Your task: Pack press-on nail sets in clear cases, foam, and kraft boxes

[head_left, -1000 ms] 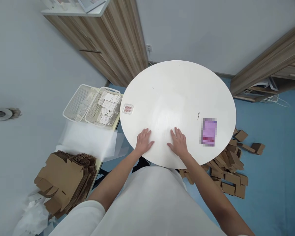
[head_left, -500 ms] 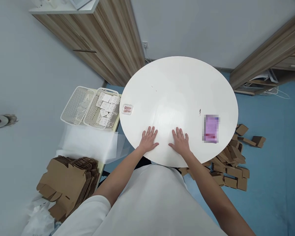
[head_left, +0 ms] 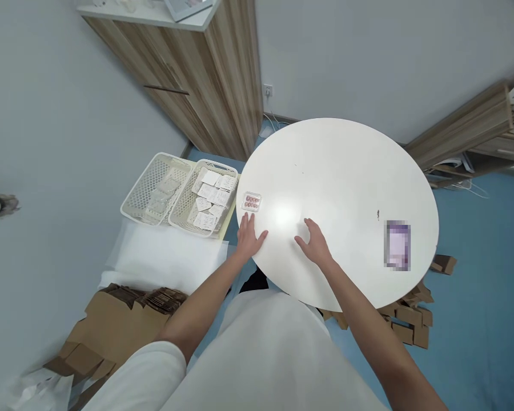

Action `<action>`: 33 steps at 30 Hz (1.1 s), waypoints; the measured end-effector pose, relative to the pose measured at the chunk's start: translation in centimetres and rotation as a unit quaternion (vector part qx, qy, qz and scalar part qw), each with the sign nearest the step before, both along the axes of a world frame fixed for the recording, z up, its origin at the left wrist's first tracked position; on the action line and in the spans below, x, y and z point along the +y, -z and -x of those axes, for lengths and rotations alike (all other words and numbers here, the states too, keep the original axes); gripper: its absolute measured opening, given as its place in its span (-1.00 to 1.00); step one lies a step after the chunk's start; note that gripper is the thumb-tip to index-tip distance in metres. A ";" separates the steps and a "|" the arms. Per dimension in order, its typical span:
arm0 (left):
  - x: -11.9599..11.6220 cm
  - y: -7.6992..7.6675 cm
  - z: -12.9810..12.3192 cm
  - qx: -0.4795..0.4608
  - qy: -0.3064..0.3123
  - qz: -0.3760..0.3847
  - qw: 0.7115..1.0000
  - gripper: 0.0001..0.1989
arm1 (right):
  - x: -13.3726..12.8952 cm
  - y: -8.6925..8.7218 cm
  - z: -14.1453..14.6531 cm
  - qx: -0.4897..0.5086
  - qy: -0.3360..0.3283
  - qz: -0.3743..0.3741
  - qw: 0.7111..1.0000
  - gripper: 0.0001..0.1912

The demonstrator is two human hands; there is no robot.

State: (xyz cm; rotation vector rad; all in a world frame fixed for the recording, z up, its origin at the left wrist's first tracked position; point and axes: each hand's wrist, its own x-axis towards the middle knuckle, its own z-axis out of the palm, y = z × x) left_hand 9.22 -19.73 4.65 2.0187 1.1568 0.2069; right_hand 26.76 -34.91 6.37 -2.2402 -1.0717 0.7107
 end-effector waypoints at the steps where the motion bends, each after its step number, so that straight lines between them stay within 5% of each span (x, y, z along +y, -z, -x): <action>1: 1.7 0.2 0.4 -0.025 -0.028 0.015 0.999 -0.27 | 1.7 0.1 0.7 0.042 0.002 -0.003 0.999 -0.35; 5: 6.9 1.4 0.9 -0.097 -0.086 0.076 0.989 -0.34 | 7.9 1.3 3.0 0.204 0.039 -0.017 0.978 -0.32; 8: 8.6 2.5 0.5 -0.118 -0.097 0.126 0.980 -0.31 | 11.5 2.0 4.3 0.278 0.075 -0.030 0.957 -0.30; 14: 8.6 4.4 0.2 -0.132 -0.095 0.214 0.963 -0.31 | 15.0 1.9 6.1 0.312 0.104 0.000 0.944 -0.27; 20: 8.1 3.6 0.1 -0.140 -0.094 0.206 0.964 -0.37 | 15.5 2.0 6.5 0.333 0.117 -0.014 0.936 -0.29; 26: 5.1 1.0 -0.6 -0.130 -0.095 0.219 0.962 -0.40 | 11.7 1.2 4.8 0.330 0.118 -0.048 0.935 -0.34; 33: -4.1 -0.8 -3.0 -0.146 0.001 0.216 0.965 -0.47 | -0.8 -0.5 0.1 0.306 0.097 -0.083 0.943 -0.43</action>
